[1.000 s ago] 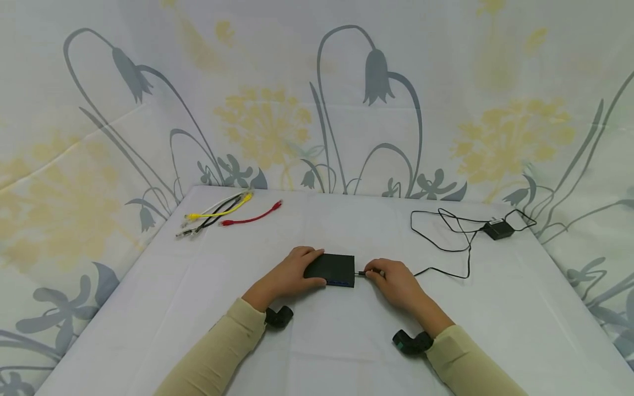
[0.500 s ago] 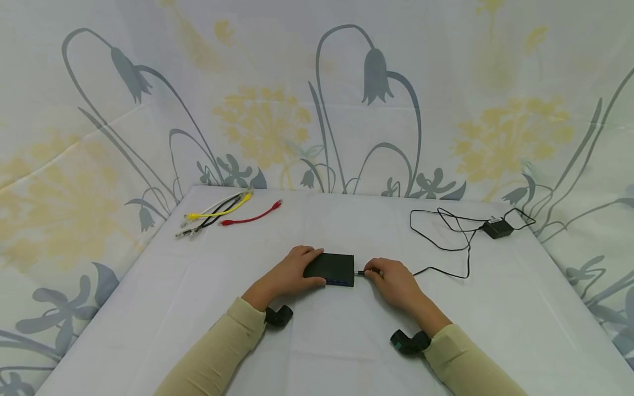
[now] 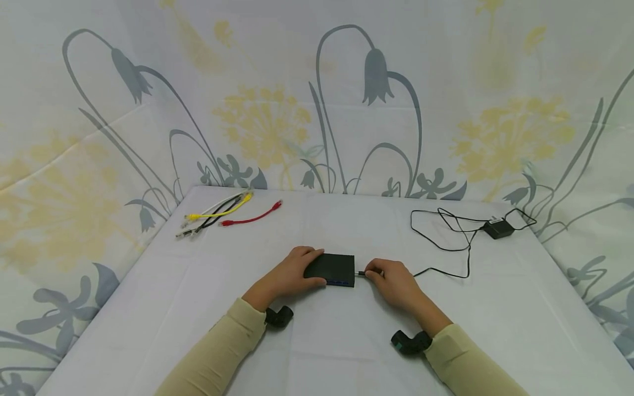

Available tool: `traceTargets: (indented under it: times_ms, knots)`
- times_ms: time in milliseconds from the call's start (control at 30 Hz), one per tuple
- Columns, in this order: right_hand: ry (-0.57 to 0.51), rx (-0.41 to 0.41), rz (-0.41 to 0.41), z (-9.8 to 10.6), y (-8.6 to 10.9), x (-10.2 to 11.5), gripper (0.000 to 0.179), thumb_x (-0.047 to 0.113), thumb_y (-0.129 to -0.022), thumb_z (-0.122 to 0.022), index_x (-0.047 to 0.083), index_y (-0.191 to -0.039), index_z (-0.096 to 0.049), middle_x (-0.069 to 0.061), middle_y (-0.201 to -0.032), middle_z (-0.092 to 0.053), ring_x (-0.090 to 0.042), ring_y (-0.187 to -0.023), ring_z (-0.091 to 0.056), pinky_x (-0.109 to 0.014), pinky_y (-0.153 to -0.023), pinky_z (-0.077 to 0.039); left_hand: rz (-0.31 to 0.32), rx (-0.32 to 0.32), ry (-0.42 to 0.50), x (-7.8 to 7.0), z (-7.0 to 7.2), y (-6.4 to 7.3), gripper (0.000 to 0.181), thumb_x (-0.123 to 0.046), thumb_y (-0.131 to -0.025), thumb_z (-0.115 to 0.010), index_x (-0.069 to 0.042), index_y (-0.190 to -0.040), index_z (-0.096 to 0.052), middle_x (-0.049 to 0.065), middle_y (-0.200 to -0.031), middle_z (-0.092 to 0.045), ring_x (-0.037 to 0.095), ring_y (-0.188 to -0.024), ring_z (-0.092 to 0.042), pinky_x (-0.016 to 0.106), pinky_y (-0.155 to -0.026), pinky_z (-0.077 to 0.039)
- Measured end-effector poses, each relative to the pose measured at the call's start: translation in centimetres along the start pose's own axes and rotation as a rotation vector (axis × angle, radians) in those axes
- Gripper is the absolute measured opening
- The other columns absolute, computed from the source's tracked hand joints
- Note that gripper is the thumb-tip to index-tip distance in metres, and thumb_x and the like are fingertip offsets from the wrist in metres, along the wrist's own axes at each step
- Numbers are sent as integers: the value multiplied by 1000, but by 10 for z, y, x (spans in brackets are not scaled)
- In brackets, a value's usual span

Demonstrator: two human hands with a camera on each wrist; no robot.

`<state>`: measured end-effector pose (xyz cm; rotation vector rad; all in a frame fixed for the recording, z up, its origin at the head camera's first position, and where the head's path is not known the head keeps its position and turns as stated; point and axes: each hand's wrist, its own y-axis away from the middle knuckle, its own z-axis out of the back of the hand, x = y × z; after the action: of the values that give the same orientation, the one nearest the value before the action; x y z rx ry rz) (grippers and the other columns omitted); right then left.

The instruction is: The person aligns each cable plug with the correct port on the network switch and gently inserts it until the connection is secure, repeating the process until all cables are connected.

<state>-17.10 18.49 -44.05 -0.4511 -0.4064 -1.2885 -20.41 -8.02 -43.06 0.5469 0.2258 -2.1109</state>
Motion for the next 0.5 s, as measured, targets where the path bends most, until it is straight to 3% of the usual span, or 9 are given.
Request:
traceTargets:
  times_ms: [500]
  knots:
    - [-19,-17,-21,1,0,2,9,24,-89,-58,20,-91,-66,7,-83,-65,-8,-64,-48,-25,-60,-39,-13,-1,1,-2,1,0,76,-54,-81,-58,-19,-143,-31,5,-139,-37,20,-129,-31,38,-105,-34]
